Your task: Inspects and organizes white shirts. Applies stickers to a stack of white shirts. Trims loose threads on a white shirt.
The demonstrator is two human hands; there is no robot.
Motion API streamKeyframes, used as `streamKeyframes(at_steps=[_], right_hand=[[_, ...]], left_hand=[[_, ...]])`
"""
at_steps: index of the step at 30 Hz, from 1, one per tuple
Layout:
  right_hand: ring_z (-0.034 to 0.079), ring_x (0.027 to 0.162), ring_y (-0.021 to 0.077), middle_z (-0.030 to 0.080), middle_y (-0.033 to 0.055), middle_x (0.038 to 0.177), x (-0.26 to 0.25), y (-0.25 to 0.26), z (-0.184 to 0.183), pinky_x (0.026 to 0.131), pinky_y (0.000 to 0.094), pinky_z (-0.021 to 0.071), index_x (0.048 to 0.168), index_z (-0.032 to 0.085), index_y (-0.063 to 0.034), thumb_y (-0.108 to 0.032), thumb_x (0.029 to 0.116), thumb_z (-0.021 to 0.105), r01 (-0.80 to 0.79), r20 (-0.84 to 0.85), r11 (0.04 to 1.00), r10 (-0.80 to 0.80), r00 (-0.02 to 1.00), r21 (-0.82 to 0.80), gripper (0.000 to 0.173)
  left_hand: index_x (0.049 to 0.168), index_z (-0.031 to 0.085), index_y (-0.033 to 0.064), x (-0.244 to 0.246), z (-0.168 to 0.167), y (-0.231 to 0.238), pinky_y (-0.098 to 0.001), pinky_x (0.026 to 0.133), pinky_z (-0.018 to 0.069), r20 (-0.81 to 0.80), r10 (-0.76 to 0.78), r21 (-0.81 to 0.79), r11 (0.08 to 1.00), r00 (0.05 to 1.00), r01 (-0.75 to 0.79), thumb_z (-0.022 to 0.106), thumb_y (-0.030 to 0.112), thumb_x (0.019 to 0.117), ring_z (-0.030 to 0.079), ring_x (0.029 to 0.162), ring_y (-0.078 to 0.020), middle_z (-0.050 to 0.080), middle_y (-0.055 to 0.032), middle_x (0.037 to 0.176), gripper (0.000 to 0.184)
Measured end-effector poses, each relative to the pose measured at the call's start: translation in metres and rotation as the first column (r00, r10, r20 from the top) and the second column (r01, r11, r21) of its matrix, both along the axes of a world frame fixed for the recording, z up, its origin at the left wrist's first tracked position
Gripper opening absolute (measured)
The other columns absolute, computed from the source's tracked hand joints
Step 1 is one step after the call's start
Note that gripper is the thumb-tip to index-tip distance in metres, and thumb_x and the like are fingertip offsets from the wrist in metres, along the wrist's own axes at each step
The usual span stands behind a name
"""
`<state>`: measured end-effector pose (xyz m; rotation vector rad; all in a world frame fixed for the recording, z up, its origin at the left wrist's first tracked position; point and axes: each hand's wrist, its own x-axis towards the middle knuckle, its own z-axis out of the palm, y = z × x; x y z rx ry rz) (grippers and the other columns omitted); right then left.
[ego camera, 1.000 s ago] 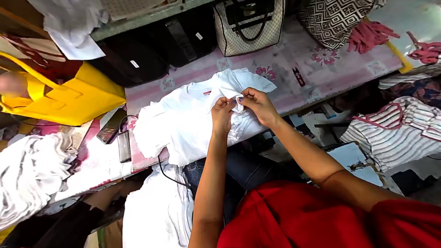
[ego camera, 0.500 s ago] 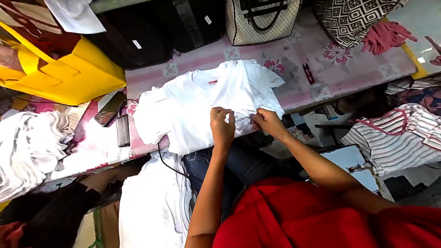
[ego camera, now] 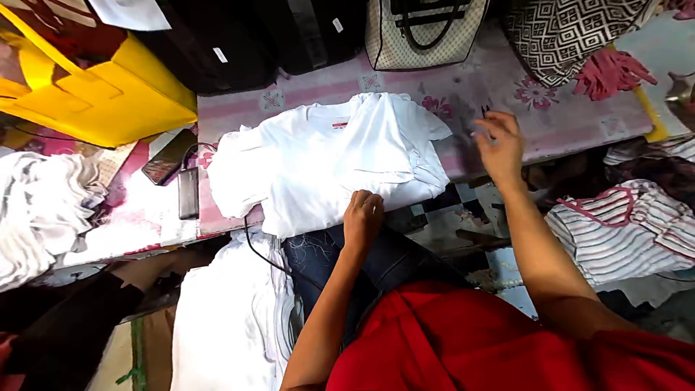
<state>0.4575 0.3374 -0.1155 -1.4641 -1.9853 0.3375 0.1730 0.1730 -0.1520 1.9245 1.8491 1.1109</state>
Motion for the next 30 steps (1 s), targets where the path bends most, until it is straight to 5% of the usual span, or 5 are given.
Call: streamKeyframes(at_steps=[5,8,14,22,30], right_hand=[[0.048,0.139,0.0433,0.059,0.0163,0.146,-0.076,-0.021,-0.012,0.111,0.0648,0.0371,0.123,0.076,-0.0264,-0.013,0.0955,0.065,-0.676,0.198,0.713,0.647,0.737,0.188,0.032],[0.049,0.139,0.0418,0.066,0.015,0.136,-0.099,0.003,-0.02,0.112,0.0647,0.0344,0.099,0.081,-0.0154,-0.008,0.0927,0.065,-0.716,0.077,0.675,0.716,0.694,0.179,0.019],[0.065,0.099,0.0172,0.07,0.0151,0.108,-0.142,0.023,0.018,0.091,0.0368,0.0519,0.1,0.072,0.0066,-0.018,0.1023,0.058,-0.653,-0.379,0.717,0.55,0.745,-0.244,0.029],[0.055,0.069,0.014,0.06,0.0086,0.075,-0.167,0.025,0.009,0.069,0.0375,0.048,0.09,0.067,0.0035,-0.027,0.1037,0.06,-0.516,-0.435,0.742,0.332,0.837,-0.428,0.035],[0.061,0.085,0.0164,0.066,0.0117,0.094,-0.16,0.026,0.01,0.081,0.0395,0.0511,0.103,0.068,0.0028,-0.029,0.1066,0.055,-0.525,-0.462,0.751,0.329,0.824,-0.401,0.035]], left_hand=[[0.111,0.073,-0.0039,0.003,0.002,0.033,-0.0509,0.093,0.0551,-0.034,0.021,0.001,1.0,0.999,-0.021,0.073,0.011,0.0931,0.065,0.111,-0.0389,0.067,-0.0233,0.118,0.024],[0.096,0.075,-0.0047,-0.003,-0.009,0.043,-0.0479,0.095,0.0543,0.048,0.05,-0.001,0.999,0.998,-0.05,0.07,0.004,0.0936,0.065,0.109,-0.0362,0.068,-0.0216,0.111,0.01],[0.1,0.069,-0.007,-0.007,-0.007,0.031,-0.0384,0.073,0.0574,0.221,0.191,0.022,0.979,0.956,-0.201,0.067,0.003,0.094,0.066,0.081,-0.0249,0.067,-0.0197,0.098,0.012],[0.115,0.065,-0.0086,0.017,-0.003,0.057,-0.0475,0.074,0.059,0.057,0.211,0.08,0.973,0.976,-0.215,0.075,0.023,0.0938,0.069,0.084,-0.0342,0.067,-0.024,0.104,0.04],[0.104,0.072,-0.0053,0.006,0.003,0.058,-0.0385,0.068,0.0583,0.334,0.199,-0.058,0.98,0.921,-0.191,0.064,0.009,0.0996,0.067,0.069,-0.0205,0.072,-0.0157,0.088,0.017]])
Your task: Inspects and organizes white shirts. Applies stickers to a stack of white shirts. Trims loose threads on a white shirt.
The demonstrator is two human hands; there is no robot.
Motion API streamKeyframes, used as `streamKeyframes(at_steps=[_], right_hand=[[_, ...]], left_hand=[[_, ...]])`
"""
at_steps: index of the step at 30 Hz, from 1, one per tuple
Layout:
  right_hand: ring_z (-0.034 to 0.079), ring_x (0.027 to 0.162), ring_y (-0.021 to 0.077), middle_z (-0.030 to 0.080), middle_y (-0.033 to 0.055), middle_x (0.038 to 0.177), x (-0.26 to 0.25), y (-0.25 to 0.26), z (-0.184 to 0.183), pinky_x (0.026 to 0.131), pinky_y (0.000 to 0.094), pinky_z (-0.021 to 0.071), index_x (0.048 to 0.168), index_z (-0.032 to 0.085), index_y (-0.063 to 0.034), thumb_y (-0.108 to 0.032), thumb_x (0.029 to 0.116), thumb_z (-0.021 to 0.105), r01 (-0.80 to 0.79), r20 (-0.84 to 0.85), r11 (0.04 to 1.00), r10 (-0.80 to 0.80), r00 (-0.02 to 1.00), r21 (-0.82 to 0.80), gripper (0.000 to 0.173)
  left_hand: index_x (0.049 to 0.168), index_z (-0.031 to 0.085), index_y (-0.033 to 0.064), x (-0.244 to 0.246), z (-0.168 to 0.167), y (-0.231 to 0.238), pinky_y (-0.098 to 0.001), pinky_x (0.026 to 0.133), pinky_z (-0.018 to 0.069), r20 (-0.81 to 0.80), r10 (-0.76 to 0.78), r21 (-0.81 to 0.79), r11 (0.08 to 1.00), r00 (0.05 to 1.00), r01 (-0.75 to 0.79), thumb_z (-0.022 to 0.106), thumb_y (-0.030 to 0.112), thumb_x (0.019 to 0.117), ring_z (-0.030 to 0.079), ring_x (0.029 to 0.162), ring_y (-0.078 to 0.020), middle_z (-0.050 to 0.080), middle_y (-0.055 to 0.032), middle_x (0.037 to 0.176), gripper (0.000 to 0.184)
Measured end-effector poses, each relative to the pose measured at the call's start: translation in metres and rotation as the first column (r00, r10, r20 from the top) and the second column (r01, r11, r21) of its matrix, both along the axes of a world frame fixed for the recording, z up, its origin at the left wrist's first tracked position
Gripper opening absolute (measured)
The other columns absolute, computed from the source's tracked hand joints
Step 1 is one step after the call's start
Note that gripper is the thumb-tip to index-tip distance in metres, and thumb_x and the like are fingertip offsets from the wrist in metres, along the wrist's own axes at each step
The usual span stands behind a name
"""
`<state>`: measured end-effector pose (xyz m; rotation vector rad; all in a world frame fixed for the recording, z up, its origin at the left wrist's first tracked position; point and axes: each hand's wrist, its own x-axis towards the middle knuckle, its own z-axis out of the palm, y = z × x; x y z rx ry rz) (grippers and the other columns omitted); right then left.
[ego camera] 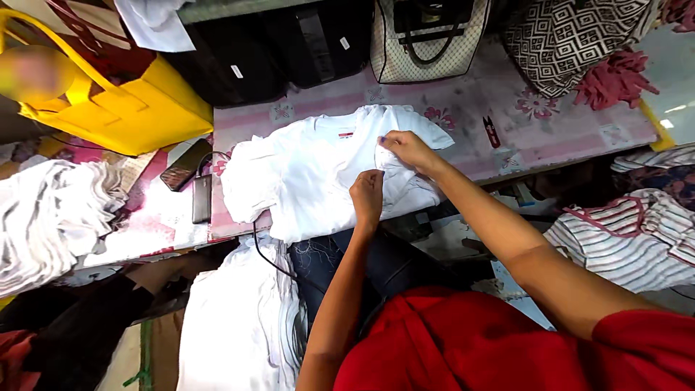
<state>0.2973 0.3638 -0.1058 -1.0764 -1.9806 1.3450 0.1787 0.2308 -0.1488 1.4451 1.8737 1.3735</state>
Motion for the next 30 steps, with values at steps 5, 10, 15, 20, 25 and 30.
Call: streamKeyframes(at_steps=[5,10,15,20,25,30], right_hand=[[0.06,0.123,0.0368,0.061,0.0247,0.133,0.081,0.032,-0.006,0.105,0.0507,0.0493,0.13,0.066,0.0013,-0.022,0.1051,0.056,0.323,0.187,0.865,-0.415,0.89,0.384,0.035],[0.03,0.14,0.0634,0.035,0.0385,0.154,0.165,0.043,-0.035,0.105,0.082,0.0242,0.148,0.051,0.001,-0.024,0.1053,0.051,0.561,0.519,0.708,-0.702,0.489,0.43,0.05],[0.038,0.138,0.0569,0.046,0.0353,0.147,0.174,0.051,-0.052,0.106,0.0745,0.0319,0.143,0.059,-0.0047,-0.007,0.1021,0.049,0.534,0.628,0.74,-0.652,0.424,0.408,0.042],[0.038,0.141,0.0531,0.042,0.0325,0.153,0.151,0.042,-0.04,0.111,0.0715,0.029,0.139,0.06,0.0011,-0.015,0.1021,0.053,0.486,0.5,0.748,-0.664,0.556,0.452,0.041],[0.058,0.124,0.0446,0.063,0.0292,0.127,0.133,0.026,-0.024,0.108,0.0592,0.044,0.119,0.071,0.0049,-0.008,0.1021,0.054,0.443,0.342,0.822,-0.557,0.757,0.358,0.027],[0.066,0.11,0.0352,0.068,0.0244,0.117,0.098,-0.006,0.002,0.099,0.0507,0.0519,0.113,0.071,0.005,-0.007,0.101,0.056,0.361,0.182,0.878,-0.429,0.885,0.315,0.023]], left_hand=[[0.105,0.071,-0.0052,-0.019,0.019,-0.024,-0.0272,0.061,0.0606,0.356,-0.021,-0.195,0.976,0.934,0.096,0.066,0.006,0.0984,0.068,0.06,-0.0093,0.073,-0.0077,0.079,0.014],[0.1,0.07,-0.0062,-0.019,0.029,-0.043,-0.0254,0.06,0.0604,0.41,-0.024,-0.219,0.968,0.912,0.124,0.066,0.002,0.0971,0.068,0.058,-0.0084,0.073,-0.0071,0.076,0.01],[0.093,0.073,-0.0016,-0.015,0.045,-0.078,-0.0268,0.062,0.0615,0.255,-0.194,-0.303,0.914,0.947,0.269,0.072,0.007,0.0918,0.07,0.062,-0.0084,0.074,-0.0043,0.077,0.009],[0.112,0.076,-0.0007,0.033,0.04,-0.086,-0.0518,0.098,0.0536,0.009,-0.698,-0.513,0.611,0.716,0.602,0.058,0.006,0.1004,0.072,0.105,-0.0346,0.075,-0.0199,0.109,0.022],[0.113,0.075,-0.0008,0.012,0.086,-0.043,-0.0519,0.09,0.0568,-0.132,-0.503,-0.412,0.811,0.854,0.415,0.054,0.008,0.1026,0.073,0.097,-0.0318,0.075,-0.0187,0.108,0.025],[0.123,0.066,-0.0065,-0.053,0.059,0.03,-0.0638,0.099,0.0481,-0.282,-0.329,-0.376,0.902,0.901,0.212,0.075,0.003,0.0872,0.058,0.12,-0.0477,0.061,-0.0304,0.129,0.038]])
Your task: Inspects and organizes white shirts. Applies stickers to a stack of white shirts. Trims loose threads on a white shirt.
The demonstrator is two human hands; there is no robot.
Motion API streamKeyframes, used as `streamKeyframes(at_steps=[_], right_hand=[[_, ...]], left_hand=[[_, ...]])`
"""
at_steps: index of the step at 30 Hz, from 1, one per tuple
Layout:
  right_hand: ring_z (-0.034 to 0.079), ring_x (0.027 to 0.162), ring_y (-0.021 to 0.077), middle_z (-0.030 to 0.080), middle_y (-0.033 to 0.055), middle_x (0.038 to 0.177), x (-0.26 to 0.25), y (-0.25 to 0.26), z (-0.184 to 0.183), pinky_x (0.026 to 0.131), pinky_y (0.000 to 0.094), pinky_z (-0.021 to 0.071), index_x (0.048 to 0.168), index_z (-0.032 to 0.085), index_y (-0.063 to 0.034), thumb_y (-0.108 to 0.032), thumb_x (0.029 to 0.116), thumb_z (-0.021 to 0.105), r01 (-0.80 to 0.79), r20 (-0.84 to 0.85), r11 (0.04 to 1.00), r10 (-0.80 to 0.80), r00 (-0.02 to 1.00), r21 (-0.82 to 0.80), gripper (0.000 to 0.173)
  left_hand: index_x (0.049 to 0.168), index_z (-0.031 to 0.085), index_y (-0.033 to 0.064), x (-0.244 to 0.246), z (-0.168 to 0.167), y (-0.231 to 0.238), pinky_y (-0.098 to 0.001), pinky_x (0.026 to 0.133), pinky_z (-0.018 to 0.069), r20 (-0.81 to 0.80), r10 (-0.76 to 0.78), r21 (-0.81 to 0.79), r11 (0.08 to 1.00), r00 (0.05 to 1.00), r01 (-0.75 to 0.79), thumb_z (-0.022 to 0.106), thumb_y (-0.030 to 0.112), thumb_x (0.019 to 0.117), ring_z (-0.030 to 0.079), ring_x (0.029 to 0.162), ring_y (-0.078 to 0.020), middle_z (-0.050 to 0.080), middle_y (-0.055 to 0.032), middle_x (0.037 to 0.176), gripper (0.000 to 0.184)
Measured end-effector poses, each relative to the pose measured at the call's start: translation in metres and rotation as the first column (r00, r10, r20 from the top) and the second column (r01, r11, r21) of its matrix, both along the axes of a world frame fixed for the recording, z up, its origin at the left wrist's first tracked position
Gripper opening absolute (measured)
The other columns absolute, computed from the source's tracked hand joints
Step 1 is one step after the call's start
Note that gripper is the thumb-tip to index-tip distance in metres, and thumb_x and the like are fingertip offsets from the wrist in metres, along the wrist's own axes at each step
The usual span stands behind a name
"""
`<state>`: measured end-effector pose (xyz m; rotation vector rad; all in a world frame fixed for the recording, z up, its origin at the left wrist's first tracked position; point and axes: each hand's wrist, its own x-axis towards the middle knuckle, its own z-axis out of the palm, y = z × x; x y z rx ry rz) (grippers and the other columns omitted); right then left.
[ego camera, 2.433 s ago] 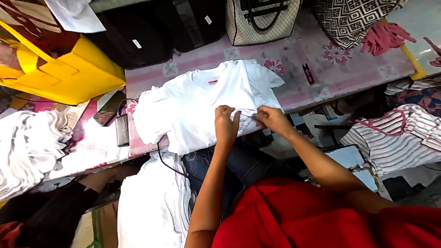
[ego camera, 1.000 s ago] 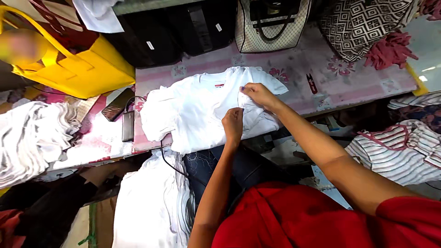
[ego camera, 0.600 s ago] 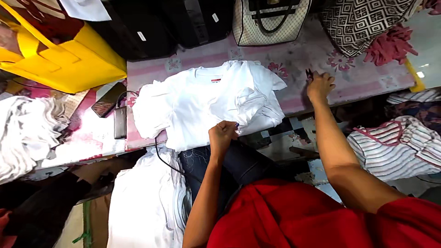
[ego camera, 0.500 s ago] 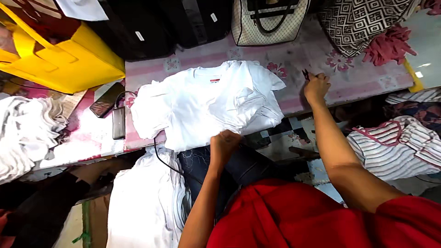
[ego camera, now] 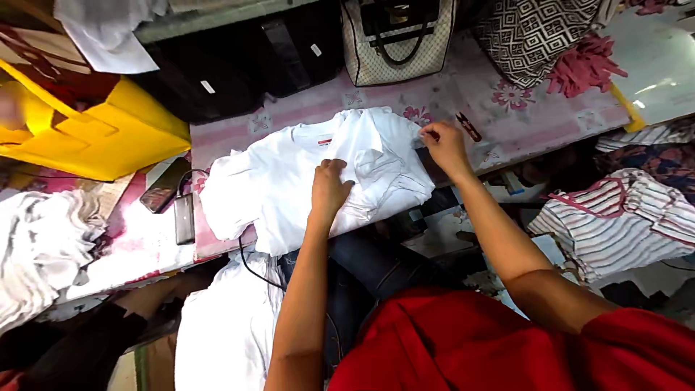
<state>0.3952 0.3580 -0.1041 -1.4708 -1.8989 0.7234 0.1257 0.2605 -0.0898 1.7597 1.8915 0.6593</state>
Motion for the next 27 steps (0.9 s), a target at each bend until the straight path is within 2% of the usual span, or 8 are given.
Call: streamKeyframes(at_steps=[3,8,11,14,16,19,22,27], right_hand=[[0.07,0.095,0.0279,0.071,0.0181,0.108,-0.049,-0.049,0.005,0.086,0.0469,0.0583,0.108,0.072,0.0012,-0.016,0.0984,0.066,-0.196,-0.059,0.979,0.199,0.978,0.057,0.021],[0.064,0.101,0.0418,0.063,0.0213,0.11,-0.105,-0.085,-0.017,0.064,0.0557,0.0539,0.116,0.062,-0.003,-0.046,0.0937,0.072,-0.104,0.26,0.993,0.086,0.962,0.055,0.05],[0.066,0.102,0.0407,0.066,0.0206,0.109,-0.113,-0.073,-0.017,0.069,0.058,0.0532,0.114,0.066,-0.0018,-0.027,0.0992,0.064,-0.098,0.286,0.995,0.09,0.954,0.017,0.029],[0.069,0.1,0.0371,0.07,0.0183,0.105,-0.106,-0.062,-0.017,0.075,0.0595,0.0522,0.109,0.07,-0.0003,-0.02,0.0957,0.059,-0.106,0.221,0.992,0.117,0.968,-0.064,0.026],[0.069,0.092,0.0368,0.07,0.0199,0.099,-0.093,-0.062,-0.008,0.077,0.0601,0.0524,0.108,0.068,0.0023,-0.02,0.0956,0.061,-0.151,0.073,0.981,0.16,0.984,-0.119,0.026],[0.069,0.094,0.031,0.07,0.0202,0.105,-0.065,-0.067,-0.001,0.084,0.0514,0.0564,0.115,0.067,0.005,-0.008,0.0944,0.06,-0.307,-0.119,0.949,0.298,0.947,-0.066,0.025],[0.068,0.096,0.0235,0.066,0.017,0.116,-0.025,-0.076,-0.002,0.082,0.0391,0.0592,0.112,0.067,0.0007,0.001,0.095,0.057,-0.385,-0.151,0.923,0.382,0.912,0.007,0.02],[0.068,0.092,0.0239,0.067,0.0172,0.11,-0.018,-0.083,0.002,0.081,0.0408,0.0584,0.107,0.071,0.0007,-0.002,0.0974,0.058,-0.324,-0.081,0.946,0.325,0.942,0.017,0.017]], left_hand=[[0.12,0.069,-0.0044,0.01,-0.018,0.012,-0.0666,0.094,0.0496,-0.105,-0.026,-0.024,0.999,0.994,0.023,0.073,0.008,0.0894,0.061,0.119,-0.0474,0.063,-0.0279,0.127,0.034],[0.109,0.069,-0.0101,0.007,-0.036,0.01,-0.0659,0.084,0.0533,-0.223,-0.024,0.111,0.993,0.975,0.05,0.056,0.008,0.1,0.069,0.1,-0.0481,0.07,-0.03,0.106,0.024],[0.108,0.068,-0.0094,-0.008,-0.036,0.002,-0.0493,0.073,0.0594,0.127,0.178,0.089,0.978,0.976,-0.19,0.049,0.016,0.1066,0.072,0.074,-0.0291,0.071,-0.0195,0.084,0.032],[0.101,0.065,-0.0053,-0.011,-0.035,-0.005,-0.0302,0.056,0.0602,0.552,0.331,-0.024,0.924,0.765,-0.382,0.049,0.016,0.1072,0.067,0.055,-0.0106,0.07,-0.005,0.069,0.028],[0.103,0.064,-0.0058,-0.011,-0.039,-0.015,-0.0295,0.058,0.0607,0.615,0.359,-0.004,0.892,0.702,-0.452,0.048,0.014,0.1072,0.068,0.058,-0.0101,0.071,-0.0053,0.074,0.026],[0.119,0.061,-0.0041,-0.005,-0.042,-0.053,-0.0322,0.066,0.0592,0.488,0.354,0.104,0.884,0.798,-0.456,0.047,0.02,0.1091,0.066,0.067,-0.0121,0.069,-0.0096,0.089,0.03],[0.103,0.069,-0.0077,0.017,-0.047,-0.088,-0.0397,0.066,0.058,0.368,0.333,0.135,0.905,0.868,-0.405,0.055,0.014,0.1015,0.067,0.068,-0.02,0.07,-0.015,0.082,0.026],[0.104,0.074,-0.0047,0.056,-0.077,-0.097,-0.0428,0.075,0.0584,0.215,0.198,0.209,0.947,0.956,-0.243,0.075,0.013,0.0902,0.067,0.086,-0.0296,0.066,-0.023,0.105,0.022]])
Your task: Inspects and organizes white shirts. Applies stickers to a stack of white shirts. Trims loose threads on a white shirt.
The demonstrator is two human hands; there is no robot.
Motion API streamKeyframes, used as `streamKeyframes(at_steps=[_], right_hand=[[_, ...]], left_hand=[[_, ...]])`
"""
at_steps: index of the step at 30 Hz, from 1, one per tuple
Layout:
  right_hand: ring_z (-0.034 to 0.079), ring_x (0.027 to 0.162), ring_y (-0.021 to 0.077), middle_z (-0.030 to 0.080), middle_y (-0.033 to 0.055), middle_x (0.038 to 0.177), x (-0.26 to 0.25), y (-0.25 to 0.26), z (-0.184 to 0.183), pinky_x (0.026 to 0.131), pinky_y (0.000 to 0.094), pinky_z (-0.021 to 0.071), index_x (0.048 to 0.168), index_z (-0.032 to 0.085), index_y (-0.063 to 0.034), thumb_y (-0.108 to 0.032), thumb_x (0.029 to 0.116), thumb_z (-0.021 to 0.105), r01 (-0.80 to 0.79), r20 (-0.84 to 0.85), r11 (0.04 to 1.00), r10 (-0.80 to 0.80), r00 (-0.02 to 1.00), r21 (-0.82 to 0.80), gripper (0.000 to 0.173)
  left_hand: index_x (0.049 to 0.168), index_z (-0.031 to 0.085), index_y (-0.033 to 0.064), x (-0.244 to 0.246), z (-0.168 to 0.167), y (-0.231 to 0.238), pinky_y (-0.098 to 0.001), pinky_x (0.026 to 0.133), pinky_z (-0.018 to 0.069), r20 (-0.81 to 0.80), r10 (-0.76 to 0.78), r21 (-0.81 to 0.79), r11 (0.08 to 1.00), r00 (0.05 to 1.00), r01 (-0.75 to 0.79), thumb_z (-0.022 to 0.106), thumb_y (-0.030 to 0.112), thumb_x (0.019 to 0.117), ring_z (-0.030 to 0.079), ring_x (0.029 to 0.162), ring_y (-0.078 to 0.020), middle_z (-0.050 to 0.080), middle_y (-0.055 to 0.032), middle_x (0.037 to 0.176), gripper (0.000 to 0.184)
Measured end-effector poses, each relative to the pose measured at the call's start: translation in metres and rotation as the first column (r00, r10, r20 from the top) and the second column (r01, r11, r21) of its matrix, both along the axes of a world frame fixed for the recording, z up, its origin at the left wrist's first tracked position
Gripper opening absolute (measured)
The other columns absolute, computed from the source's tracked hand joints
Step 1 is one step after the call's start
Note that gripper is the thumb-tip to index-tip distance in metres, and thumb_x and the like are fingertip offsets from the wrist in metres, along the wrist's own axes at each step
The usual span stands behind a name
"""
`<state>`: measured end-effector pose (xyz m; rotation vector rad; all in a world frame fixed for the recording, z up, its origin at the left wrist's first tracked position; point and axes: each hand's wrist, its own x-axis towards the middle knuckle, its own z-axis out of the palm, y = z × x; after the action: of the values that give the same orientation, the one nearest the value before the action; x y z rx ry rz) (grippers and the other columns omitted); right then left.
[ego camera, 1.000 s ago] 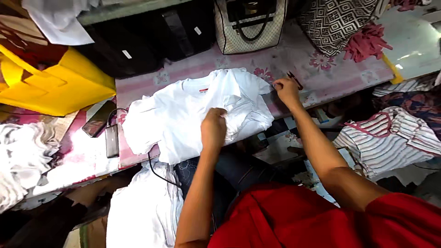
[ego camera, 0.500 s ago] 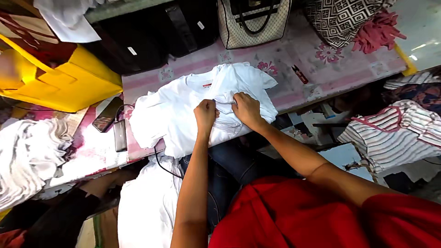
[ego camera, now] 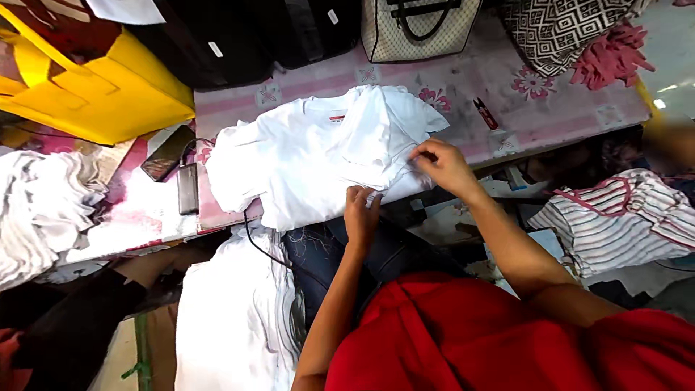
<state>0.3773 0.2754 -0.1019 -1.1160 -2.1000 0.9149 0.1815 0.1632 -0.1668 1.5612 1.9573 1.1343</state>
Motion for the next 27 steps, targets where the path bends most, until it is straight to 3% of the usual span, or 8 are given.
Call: streamKeyframes(at_steps=[3,6,10,14,16,19,22,27], right_hand=[[0.069,0.091,0.0246,0.07,0.0146,0.106,-0.039,-0.018,-0.008,0.082,0.0429,0.06,0.108,0.073,-0.0014,-0.012,0.0937,0.072,-0.186,0.105,0.982,0.183,0.978,0.021,0.018],[0.07,0.101,0.0337,0.07,0.0183,0.111,-0.065,-0.029,-0.034,0.086,0.0528,0.0582,0.111,0.072,-0.001,-0.017,0.0929,0.074,-0.168,0.264,0.98,0.135,0.955,0.105,0.025],[0.07,0.076,0.0293,0.071,0.0174,0.093,-0.058,-0.025,-0.03,0.071,0.0502,0.0592,0.115,0.067,-0.0016,-0.016,0.102,0.063,0.033,0.099,0.993,-0.022,0.995,-0.114,0.02],[0.07,0.065,0.0233,0.07,0.0155,0.09,-0.057,-0.019,-0.028,0.062,0.042,0.0619,0.117,0.063,-0.0006,-0.011,0.1005,0.064,0.06,-0.065,0.962,-0.08,0.995,-0.266,0.02],[0.071,0.067,0.0236,0.069,0.0154,0.103,-0.053,-0.019,-0.034,0.06,0.0424,0.0639,0.12,0.06,-0.0049,-0.004,0.1012,0.057,0.018,-0.062,0.985,-0.029,0.998,-0.17,0.018],[0.068,0.091,0.0282,0.067,0.0162,0.112,-0.055,-0.013,-0.038,0.08,0.049,0.0582,0.106,0.075,-0.0054,0.009,0.0921,0.055,-0.052,0.084,0.994,0.043,0.996,0.101,0.029],[0.067,0.093,0.0293,0.067,0.0163,0.111,-0.059,-0.014,-0.036,0.079,0.0486,0.0575,0.107,0.074,-0.0049,0.0,0.0927,0.06,-0.057,0.147,0.983,0.031,0.989,0.176,0.021],[0.07,0.09,0.0316,0.069,0.0134,0.112,-0.066,-0.017,-0.015,0.07,0.0552,0.0569,0.109,0.07,-0.0086,-0.024,0.0902,0.079,-0.128,0.295,0.975,0.07,0.953,0.184,0.026]], left_hand=[[0.096,0.077,-0.0013,-0.001,-0.01,0.005,-0.0434,0.076,0.0584,-0.046,0.006,0.027,1.0,0.999,-0.005,0.072,0.008,0.0916,0.067,0.082,-0.0272,0.067,-0.0181,0.098,0.011],[0.094,0.079,-0.0004,-0.004,-0.015,-0.005,-0.0425,0.073,0.0583,-0.069,0.013,0.047,0.999,0.998,-0.009,0.071,0.005,0.0906,0.067,0.08,-0.0271,0.066,-0.0172,0.092,0.01],[0.091,0.077,-0.002,-0.005,-0.021,-0.018,-0.0409,0.076,0.0591,-0.16,0.071,0.202,0.979,0.985,-0.038,0.069,0.002,0.0902,0.068,0.087,-0.0301,0.067,-0.0184,0.092,0.01],[0.105,0.075,-0.0041,-0.008,-0.009,-0.004,-0.0489,0.092,0.0543,-0.214,0.08,0.225,0.974,0.974,-0.031,0.07,0.011,0.093,0.066,0.105,-0.038,0.069,-0.0225,0.11,0.02],[0.107,0.076,-0.0014,-0.011,-0.01,0.009,-0.0538,0.094,0.0513,-0.246,0.068,0.168,0.985,0.967,-0.027,0.071,0.017,0.0935,0.064,0.11,-0.0394,0.07,-0.0207,0.112,0.023],[0.109,0.077,0.0009,-0.012,-0.01,0.022,-0.0566,0.091,0.0481,-0.278,0.027,0.182,0.983,0.96,0.025,0.07,0.012,0.0909,0.062,0.111,-0.0394,0.069,-0.019,0.115,0.022],[0.111,0.077,0.0021,-0.016,-0.009,0.027,-0.057,0.094,0.0468,-0.238,-0.023,0.179,0.981,0.971,0.068,0.068,0.008,0.0929,0.062,0.113,-0.0384,0.07,-0.0177,0.118,0.021],[0.098,0.077,0.002,-0.037,0.019,0.037,-0.0549,0.087,0.0502,-0.318,-0.168,0.152,0.962,0.933,0.225,0.067,0.003,0.0943,0.065,0.1,-0.0373,0.07,-0.0177,0.102,0.011]])
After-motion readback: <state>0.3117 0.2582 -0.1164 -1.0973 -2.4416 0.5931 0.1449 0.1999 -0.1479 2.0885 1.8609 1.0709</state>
